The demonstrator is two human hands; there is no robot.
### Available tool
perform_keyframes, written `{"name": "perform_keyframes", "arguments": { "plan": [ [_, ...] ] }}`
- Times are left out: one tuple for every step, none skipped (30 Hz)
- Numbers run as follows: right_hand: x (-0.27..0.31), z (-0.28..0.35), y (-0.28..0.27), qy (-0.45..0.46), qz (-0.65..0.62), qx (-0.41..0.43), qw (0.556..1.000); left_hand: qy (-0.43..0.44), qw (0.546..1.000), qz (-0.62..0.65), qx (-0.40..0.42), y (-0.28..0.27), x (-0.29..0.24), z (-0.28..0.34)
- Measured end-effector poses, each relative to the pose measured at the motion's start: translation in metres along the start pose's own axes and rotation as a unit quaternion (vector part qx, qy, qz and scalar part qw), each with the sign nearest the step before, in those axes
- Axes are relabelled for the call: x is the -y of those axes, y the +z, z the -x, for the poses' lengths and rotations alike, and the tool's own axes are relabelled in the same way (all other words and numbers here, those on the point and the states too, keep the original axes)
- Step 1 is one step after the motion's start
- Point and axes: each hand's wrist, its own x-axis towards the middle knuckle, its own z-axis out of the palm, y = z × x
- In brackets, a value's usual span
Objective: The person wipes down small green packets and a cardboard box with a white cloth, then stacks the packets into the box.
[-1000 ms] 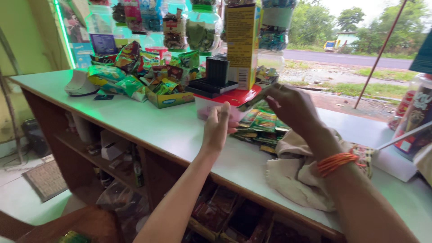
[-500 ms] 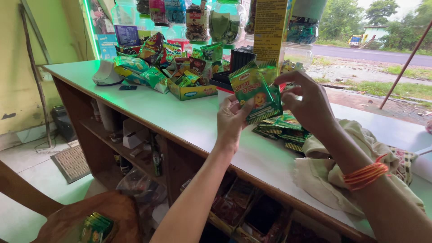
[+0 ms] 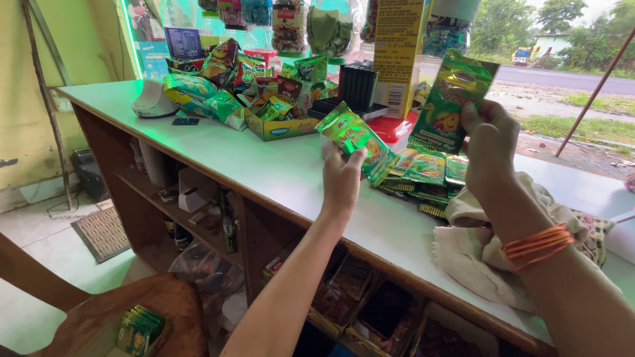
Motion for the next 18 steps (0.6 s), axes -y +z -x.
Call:
{"name": "perform_keyframes", "arguments": {
  "plan": [
    [0.004,0.002,-0.001,0.026,-0.002,0.052,0.998,0.0,1.0,0.0,-0.001,-0.001,0.0,0.0],
    [0.006,0.005,0.001,0.052,-0.003,0.103,0.993,-0.048,0.999,0.017,0.013,-0.002,0.0,0.0],
    [0.005,0.009,0.008,0.052,-0.002,0.103,0.993,-0.097,0.994,0.035,0.026,-0.003,0.0,-0.001],
    [0.001,0.014,0.018,0.055,0.037,0.149,0.987,-0.097,0.994,0.035,0.026,-0.003,0.001,-0.001],
    [-0.002,0.018,0.026,0.058,0.077,0.194,0.976,-0.133,0.986,0.096,0.04,-0.004,0.002,-0.003],
    [-0.005,0.022,0.034,0.06,0.076,0.194,0.976,-0.17,0.972,0.156,0.053,-0.005,0.002,-0.003],
    [-0.008,0.027,0.042,0.052,0.055,0.197,0.977,-0.171,0.971,0.156,0.053,-0.007,0.002,-0.003],
    [-0.01,0.03,0.049,0.043,0.034,0.201,0.978,-0.17,0.958,0.221,0.061,-0.009,0.001,-0.004],
    [-0.011,0.033,0.052,0.044,0.034,0.201,0.978,-0.169,0.941,0.285,0.069,-0.01,-0.001,-0.005],
    [-0.011,0.037,0.054,0.046,0.039,0.208,0.976,-0.168,0.941,0.285,0.068,-0.011,-0.004,-0.005],
    [-0.011,0.04,0.055,0.048,0.044,0.216,0.974,-0.192,0.935,0.292,0.059,-0.012,-0.008,-0.004],
    [-0.012,0.041,0.057,0.05,0.044,0.216,0.974,-0.216,0.928,0.299,0.049,-0.011,-0.013,-0.002],
    [-0.012,0.042,0.059,0.03,0.083,0.208,0.974,-0.218,0.928,0.299,0.048,-0.01,-0.018,0.0],
    [-0.013,0.042,0.06,0.011,0.122,0.198,0.973,-0.217,0.935,0.274,0.068,-0.008,-0.022,0.003],
    [-0.014,0.043,0.059,0.013,0.122,0.198,0.973,-0.216,0.94,0.248,0.088,-0.006,-0.027,0.005],
    [-0.014,0.045,0.059,-0.01,0.175,0.186,0.967,-0.218,0.94,0.248,0.087,-0.004,-0.031,0.006],
    [-0.014,0.046,0.059,-0.032,0.226,0.174,0.958,-0.232,0.932,0.259,0.101,-0.002,-0.033,0.007],
    [-0.014,0.047,0.06,-0.031,0.226,0.173,0.958,-0.245,0.924,0.27,0.117,0.0,-0.035,0.007]
  ]
}}
